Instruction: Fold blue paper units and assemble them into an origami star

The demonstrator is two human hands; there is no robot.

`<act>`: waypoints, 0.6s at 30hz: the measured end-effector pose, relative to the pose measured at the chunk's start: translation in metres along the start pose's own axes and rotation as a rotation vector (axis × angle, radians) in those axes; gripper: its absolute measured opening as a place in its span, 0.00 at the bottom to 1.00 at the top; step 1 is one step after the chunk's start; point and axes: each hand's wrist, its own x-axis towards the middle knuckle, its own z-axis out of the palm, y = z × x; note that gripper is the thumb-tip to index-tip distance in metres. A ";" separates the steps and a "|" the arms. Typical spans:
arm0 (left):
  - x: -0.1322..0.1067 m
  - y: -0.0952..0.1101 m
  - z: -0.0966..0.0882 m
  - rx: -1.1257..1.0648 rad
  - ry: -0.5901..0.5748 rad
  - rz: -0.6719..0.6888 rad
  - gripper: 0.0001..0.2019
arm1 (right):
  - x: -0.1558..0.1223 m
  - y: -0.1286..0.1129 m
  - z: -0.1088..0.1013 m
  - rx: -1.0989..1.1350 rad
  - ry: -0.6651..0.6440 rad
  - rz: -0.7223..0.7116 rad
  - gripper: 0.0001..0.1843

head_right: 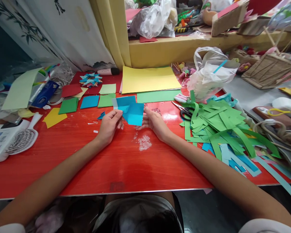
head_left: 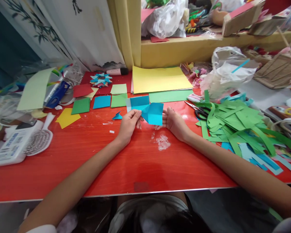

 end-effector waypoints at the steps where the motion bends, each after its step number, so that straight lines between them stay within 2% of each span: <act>1: 0.000 -0.001 0.000 -0.016 0.024 0.001 0.12 | -0.001 -0.001 0.001 -0.019 -0.066 0.006 0.26; 3: -0.001 -0.002 0.000 -0.037 0.064 -0.008 0.11 | -0.004 -0.001 0.004 -0.093 -0.157 0.023 0.21; 6: -0.005 -0.002 0.005 -0.045 0.079 -0.036 0.10 | -0.006 -0.001 0.006 -0.183 -0.203 0.085 0.15; 9: -0.010 0.000 0.010 0.026 0.002 -0.044 0.09 | -0.004 0.000 0.004 -0.150 -0.180 0.088 0.16; 13: -0.015 0.003 0.014 0.222 -0.079 -0.047 0.09 | -0.003 0.000 0.001 -0.152 -0.168 0.063 0.17; 16: -0.016 0.003 0.013 0.365 -0.021 0.007 0.08 | -0.007 -0.001 0.002 -0.250 -0.170 0.050 0.17; 18: -0.015 0.003 0.013 0.425 0.062 0.079 0.06 | -0.010 -0.002 0.002 -0.386 -0.037 -0.053 0.19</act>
